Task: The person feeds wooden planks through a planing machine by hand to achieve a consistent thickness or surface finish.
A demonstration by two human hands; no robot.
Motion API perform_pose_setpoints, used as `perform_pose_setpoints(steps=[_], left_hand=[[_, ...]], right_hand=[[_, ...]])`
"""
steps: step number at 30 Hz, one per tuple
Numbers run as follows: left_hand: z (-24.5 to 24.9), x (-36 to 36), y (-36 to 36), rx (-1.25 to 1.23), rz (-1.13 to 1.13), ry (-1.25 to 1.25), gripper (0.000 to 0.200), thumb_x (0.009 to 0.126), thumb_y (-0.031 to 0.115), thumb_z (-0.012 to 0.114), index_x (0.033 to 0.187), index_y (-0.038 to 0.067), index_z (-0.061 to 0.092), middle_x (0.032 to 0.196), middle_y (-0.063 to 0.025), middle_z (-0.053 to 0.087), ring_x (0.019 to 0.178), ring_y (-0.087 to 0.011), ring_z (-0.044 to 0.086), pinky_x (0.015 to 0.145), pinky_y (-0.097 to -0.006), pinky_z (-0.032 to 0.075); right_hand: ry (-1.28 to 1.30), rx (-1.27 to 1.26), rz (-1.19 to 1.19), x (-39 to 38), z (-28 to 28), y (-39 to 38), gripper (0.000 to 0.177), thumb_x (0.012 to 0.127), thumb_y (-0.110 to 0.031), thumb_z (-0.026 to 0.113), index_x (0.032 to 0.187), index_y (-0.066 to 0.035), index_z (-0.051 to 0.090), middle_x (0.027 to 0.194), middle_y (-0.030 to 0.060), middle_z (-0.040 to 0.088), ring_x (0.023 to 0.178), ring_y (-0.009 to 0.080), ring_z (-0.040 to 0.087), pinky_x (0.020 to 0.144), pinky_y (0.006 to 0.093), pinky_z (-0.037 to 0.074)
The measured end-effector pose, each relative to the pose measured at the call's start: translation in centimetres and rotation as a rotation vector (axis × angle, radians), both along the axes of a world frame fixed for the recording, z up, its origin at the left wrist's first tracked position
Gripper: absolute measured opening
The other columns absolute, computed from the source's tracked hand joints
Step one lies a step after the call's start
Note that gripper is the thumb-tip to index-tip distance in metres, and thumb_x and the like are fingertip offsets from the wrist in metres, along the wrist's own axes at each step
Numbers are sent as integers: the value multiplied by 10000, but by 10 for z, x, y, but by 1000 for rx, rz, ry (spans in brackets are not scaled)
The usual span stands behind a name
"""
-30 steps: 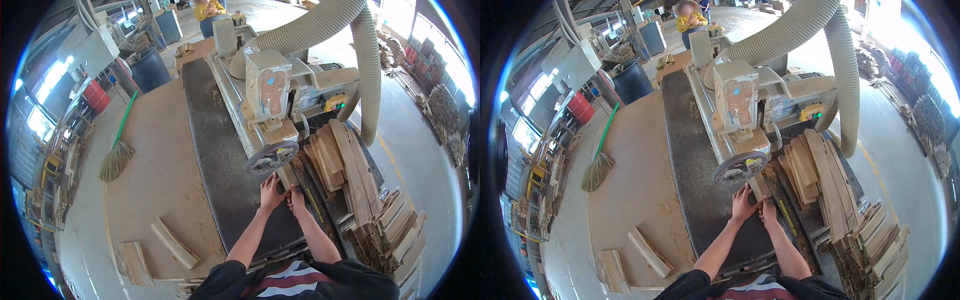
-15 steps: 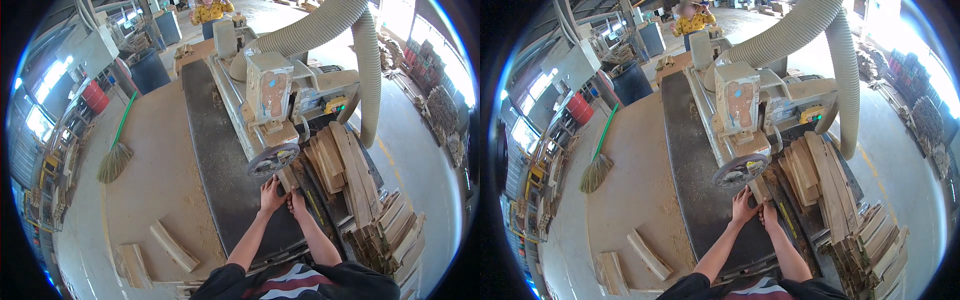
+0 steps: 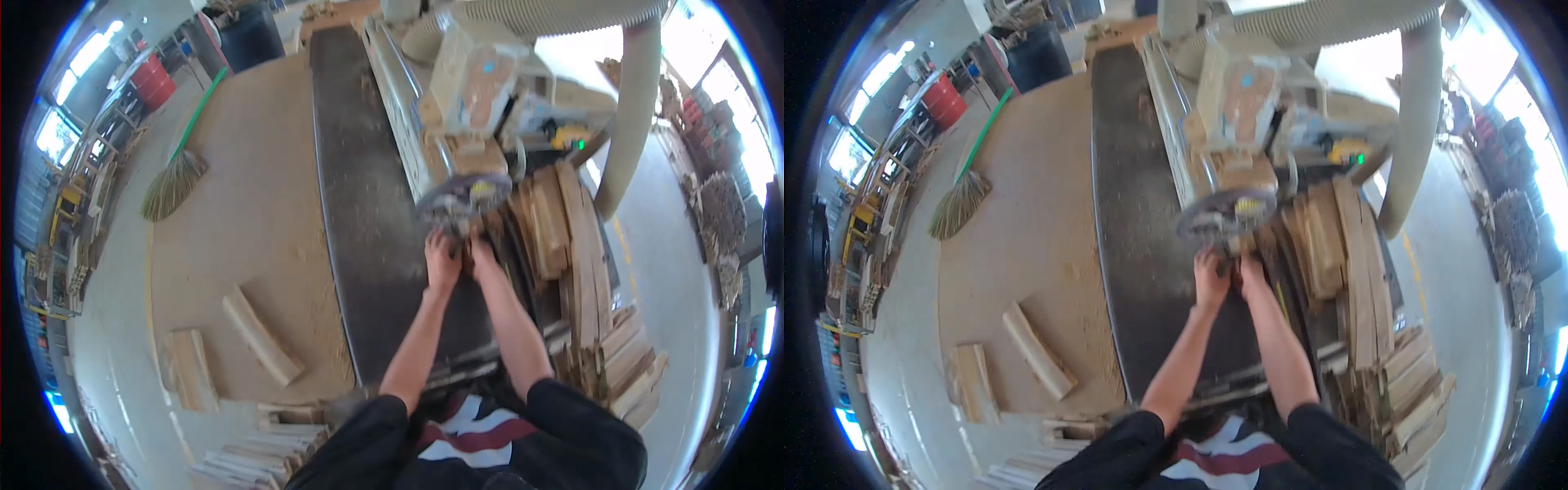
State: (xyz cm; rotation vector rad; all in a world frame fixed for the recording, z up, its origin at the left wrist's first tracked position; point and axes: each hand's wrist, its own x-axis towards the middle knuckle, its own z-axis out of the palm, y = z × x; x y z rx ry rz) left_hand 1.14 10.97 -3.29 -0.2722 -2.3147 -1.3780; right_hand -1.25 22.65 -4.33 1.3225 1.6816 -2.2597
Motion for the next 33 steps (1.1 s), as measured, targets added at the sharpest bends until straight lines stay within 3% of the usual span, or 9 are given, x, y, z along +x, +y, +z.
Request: perform_pose_setpoints(steps=[4, 9, 11, 13, 18, 24, 28, 32, 33], left_hand=[[53, 61, -101, -157, 42, 76, 291, 730, 102, 851, 987, 50, 725, 1215, -224, 689, 1200, -435, 612, 1049, -523, 449], [39, 159, -263, -461, 778, 39, 352, 750, 164, 882, 1046, 75, 714, 1240, -220, 672, 1254, -392, 575, 1073, -504, 435], [47, 189, -314, -773, 1284, -382, 544, 781, 405, 859, 1161, 53, 693, 1278, -219, 664, 1238, -464, 560, 1058, -547, 432], [43, 222, -375, -120, 843, -758, 659, 760, 428, 869, 1256, 43, 666, 1331, -249, 615, 1272, -465, 532, 1084, -502, 423], [52, 241, -385, -491, 894, -499, 674, 739, 324, 881, 1287, 0, 660, 1258, -244, 591, 1250, -399, 543, 1102, -478, 420], [50, 229, -317, 297, 566, -467, 719, 758, 269, 914, 1334, -61, 638, 1249, -154, 585, 1189, -252, 597, 1002, -370, 502], [39, 218, -222, 308, 381, -396, 663, 730, 298, 921, 1277, 4, 687, 1345, -208, 532, 1251, -326, 542, 1077, -411, 454], [53, 216, -148, -292, 435, -236, 632, 664, 258, 925, 1225, 51, 721, 1345, -248, 507, 1238, -415, 500, 1064, -512, 423], [49, 216, -135, -386, 423, -236, 658, 629, 281, 937, 1219, 76, 732, 1408, -261, 501, 1251, -421, 497, 1065, -529, 400]], right_hand=[[-80, -262, 230, -4, 35, 12, 582, 976, -712, 516, 756, -174, 556, 560, -57, 398, 414, 81, 351, 371, 266, 220], [174, -43, 403, 58, 26, -1, 438, 996, -505, 645, 951, -71, 675, 651, -45, 508, 494, 48, 434, 433, 228, 313], [156, 126, 533, 97, 36, -4, 417, 988, -431, 682, 1093, -29, 715, 720, -31, 580, 588, 45, 508, 506, 218, 376], [213, 213, 555, 128, 44, -16, 340, 1013, -384, 667, 1061, -48, 697, 656, -89, 450, 532, 7, 407, 457, 198, 274], [194, 265, 693, 165, 49, -19, 375, 1054, -397, 602, 988, -39, 694, 614, -54, 423, 525, 26, 363, 478, 242, 261], [220, 272, 635, 171, 56, -21, 360, 1024, -371, 649, 978, -20, 717, 653, -61, 452, 573, 34, 404, 522, 239, 292], [236, 377, 669, 172, 48, -17, 399, 1022, -420, 631, 989, -35, 727, 681, -44, 528, 594, 55, 460, 542, 251, 358], [238, 299, 669, 180, 47, -13, 367, 1022, -366, 640, 935, -18, 720, 647, -24, 553, 597, 59, 496, 547, 263, 375], [193, 354, 746, 183, 44, -8, 382, 1023, -377, 628, 1144, -26, 719, 629, 24, 573, 584, 106, 546, 564, 297, 420]])
